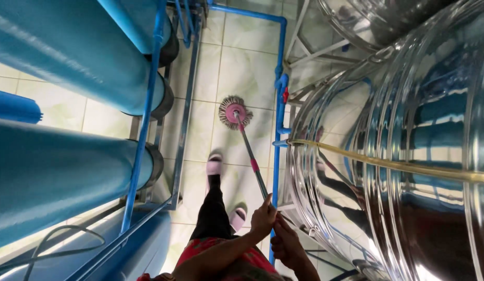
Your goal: Mopping the tiled floor in a water production facility near filtration tanks and storage units.
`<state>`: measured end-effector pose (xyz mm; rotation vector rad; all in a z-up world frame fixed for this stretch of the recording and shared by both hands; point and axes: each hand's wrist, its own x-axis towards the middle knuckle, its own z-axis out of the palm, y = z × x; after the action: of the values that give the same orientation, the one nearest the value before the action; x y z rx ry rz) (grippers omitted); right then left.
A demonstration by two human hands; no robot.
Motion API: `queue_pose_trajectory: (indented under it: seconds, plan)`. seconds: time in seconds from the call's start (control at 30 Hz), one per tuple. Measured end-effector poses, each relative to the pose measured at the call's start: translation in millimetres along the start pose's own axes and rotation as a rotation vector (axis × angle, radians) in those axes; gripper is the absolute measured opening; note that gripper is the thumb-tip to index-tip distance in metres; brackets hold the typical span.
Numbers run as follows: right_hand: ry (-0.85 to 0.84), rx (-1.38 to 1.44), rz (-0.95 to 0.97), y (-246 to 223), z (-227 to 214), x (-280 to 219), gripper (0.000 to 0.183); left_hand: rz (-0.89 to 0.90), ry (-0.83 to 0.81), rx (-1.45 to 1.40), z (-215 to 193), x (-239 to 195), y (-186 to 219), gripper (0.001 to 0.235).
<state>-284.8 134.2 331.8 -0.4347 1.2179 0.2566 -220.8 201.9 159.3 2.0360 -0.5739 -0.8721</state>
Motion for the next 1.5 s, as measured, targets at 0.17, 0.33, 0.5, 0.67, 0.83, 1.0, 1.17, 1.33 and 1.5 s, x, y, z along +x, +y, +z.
queue_pose_trajectory:
  seconds: [0.17,0.33,0.5,0.67,0.83,1.0,1.17,1.33,1.5]
  plan:
    - [-0.064,-0.088,-0.099,-52.9,10.0,61.6,0.034,-0.05,0.03,-0.277,-21.6,72.5,8.2,0.064]
    - [-0.183,0.05,-0.016,-146.0,55.9,154.3,0.028,-0.389,-0.056,-0.474,-79.4,182.6,28.8,0.075]
    - [-0.195,-0.01,-0.239,-242.5,137.1,263.3,0.021,-0.444,-0.044,-0.95,-150.0,263.0,28.1,0.07]
    - [-0.229,0.04,-0.343,-347.6,231.4,371.8,0.006,-0.442,0.062,-0.9,-203.5,324.9,17.7,0.06]
    - [-0.259,0.073,-0.283,-418.7,285.0,416.4,0.005,-0.449,0.131,-0.907,-233.7,341.7,-3.0,0.054]
    - [-0.158,-0.146,-0.302,-395.8,270.5,375.7,0.018,-0.551,0.159,-0.931,-219.8,335.9,-13.7,0.047]
    - [-0.079,-0.365,-0.507,-288.1,188.0,308.7,0.015,-0.658,0.173,-0.971,-154.3,303.3,-8.4,0.042]
    - [0.034,-0.557,-0.454,-162.7,91.5,200.0,0.038,0.181,0.455,0.025,10.4,232.5,-90.8,0.023]
    - [-0.055,-0.139,-0.109,-96.9,71.6,117.8,0.04,-0.284,0.244,-0.42,16.2,136.2,-55.2,0.027]
